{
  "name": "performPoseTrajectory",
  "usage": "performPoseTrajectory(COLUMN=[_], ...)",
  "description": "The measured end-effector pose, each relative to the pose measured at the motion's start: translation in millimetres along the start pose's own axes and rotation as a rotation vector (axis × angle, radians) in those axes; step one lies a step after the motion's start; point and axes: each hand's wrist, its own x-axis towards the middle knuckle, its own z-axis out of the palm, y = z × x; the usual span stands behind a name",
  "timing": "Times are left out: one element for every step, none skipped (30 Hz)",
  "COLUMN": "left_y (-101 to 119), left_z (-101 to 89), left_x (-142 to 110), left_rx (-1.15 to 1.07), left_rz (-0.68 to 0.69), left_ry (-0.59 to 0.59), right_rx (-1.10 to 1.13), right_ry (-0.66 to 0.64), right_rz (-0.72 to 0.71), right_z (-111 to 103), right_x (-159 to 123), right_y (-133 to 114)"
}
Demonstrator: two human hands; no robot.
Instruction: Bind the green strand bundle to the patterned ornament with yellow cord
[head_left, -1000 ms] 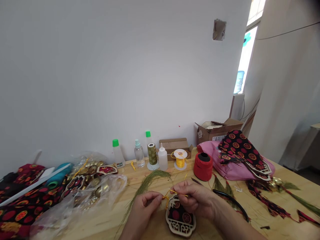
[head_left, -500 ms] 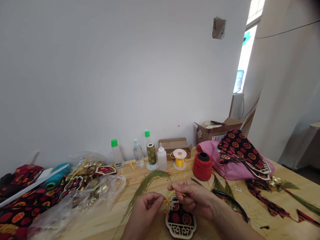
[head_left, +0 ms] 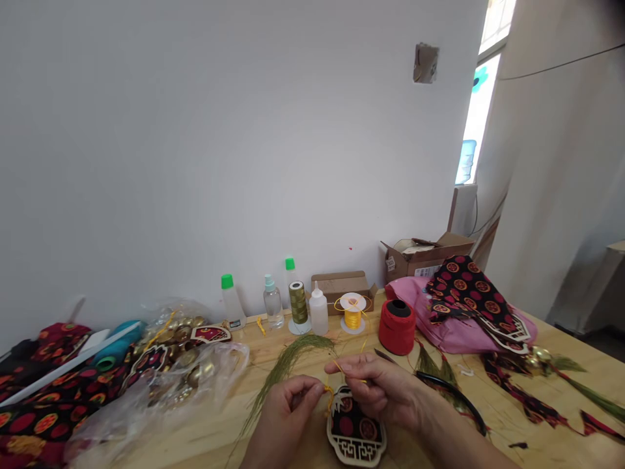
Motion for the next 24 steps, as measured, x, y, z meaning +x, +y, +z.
performPoseTrajectory(left_y=[1.4, 2.5, 3.2, 3.5, 3.3, 2.7, 1.9, 0.8, -0.4, -1.6, -2.7, -3.7, -4.4, -4.9, -5.2, -5.4, -5.4, -5.3, -5.2, -5.2, -5.1, -5.1, -5.1, -5.2], left_z=[0.8, 1.7, 2.4, 3.0, 3.4, 3.6, 3.6, 3.4, 3.1, 2.8, 2.5, 2.4, 2.4, 2.5, 2.6, 2.7, 2.6, 2.5, 2.1, 1.6, 1.0, 0.4, -0.3, -0.8], left_x=[-0.9, -1.5, -1.8, -1.6, -1.2, -0.5, 0.4, 1.4, 2.4, 3.4, 4.2, 5.0, 5.6, 6.0, 6.3, 6.3, 6.3, 6.0, 5.8, 5.5, 5.2, 4.9, 4.7, 4.5], left_rx=[-0.010, -0.017, -0.018, -0.013, -0.006, -0.002, -0.007, -0.023, -0.048, -0.080, -0.116, -0.156, -0.193, -0.227, -0.259, -0.289, -0.316, -0.342, -0.364, -0.383, -0.400, -0.416, -0.434, -0.451], left_rz=[0.014, 0.026, 0.034, 0.033, 0.026, 0.013, -0.006, -0.029, -0.052, -0.075, -0.091, -0.102, -0.106, -0.109, -0.115, -0.123, -0.132, -0.141, -0.146, -0.152, -0.155, -0.160, -0.166, -0.172], left_ry=[-0.012, -0.022, -0.033, -0.042, -0.044, -0.041, -0.033, -0.020, -0.007, 0.003, 0.007, 0.008, 0.009, 0.007, 0.002, -0.007, -0.017, -0.027, -0.036, -0.044, -0.050, -0.056, -0.063, -0.073], right_rx=[-0.006, -0.025, -0.057, -0.102, -0.161, -0.235, -0.320, -0.413, -0.512, -0.608, -0.713, -0.816, -0.916, -1.010, -1.091, -1.156, -1.209, -1.253, -1.289, -1.319, -1.344, -1.364, -1.381, -1.396], right_ry=[0.011, 0.017, 0.023, 0.031, 0.043, 0.058, 0.075, 0.097, 0.120, 0.150, 0.188, 0.226, 0.266, 0.303, 0.334, 0.359, 0.378, 0.391, 0.402, 0.409, 0.416, 0.423, 0.428, 0.434], right_rz=[0.000, 0.002, 0.000, -0.010, -0.026, -0.048, -0.072, -0.098, -0.124, -0.156, -0.197, -0.237, -0.274, -0.308, -0.331, -0.349, -0.364, -0.377, -0.390, -0.400, -0.411, -0.420, -0.423, -0.424], right_z=[0.4, 1.2, 2.4, 3.8, 5.3, 6.8, 8.2, 9.5, 10.6, 11.6, 12.6, 13.6, 14.5, 15.6, 16.6, 17.6, 18.6, 19.5, 20.2, 20.8, 21.2, 21.5, 21.6, 21.5], right_x=[0.6, 1.3, 2.2, 3.6, 5.3, 7.5, 10.0, 12.6, 15.1, 17.1, 18.5, 19.2, 19.2, 18.7, 17.7, 16.6, 15.4, 14.5, 13.8, 13.4, 13.3, 13.3, 13.5, 13.7], right_y=[-0.1, 0.5, 1.7, 3.8, 6.7, 10.5, 14.9, 19.7, 24.6, 29.2, 33.0, 35.9, 37.6, 38.3, 38.0, 37.1, 35.9, 34.5, 33.4, 32.5, 31.9, 31.7, 31.6, 31.8])
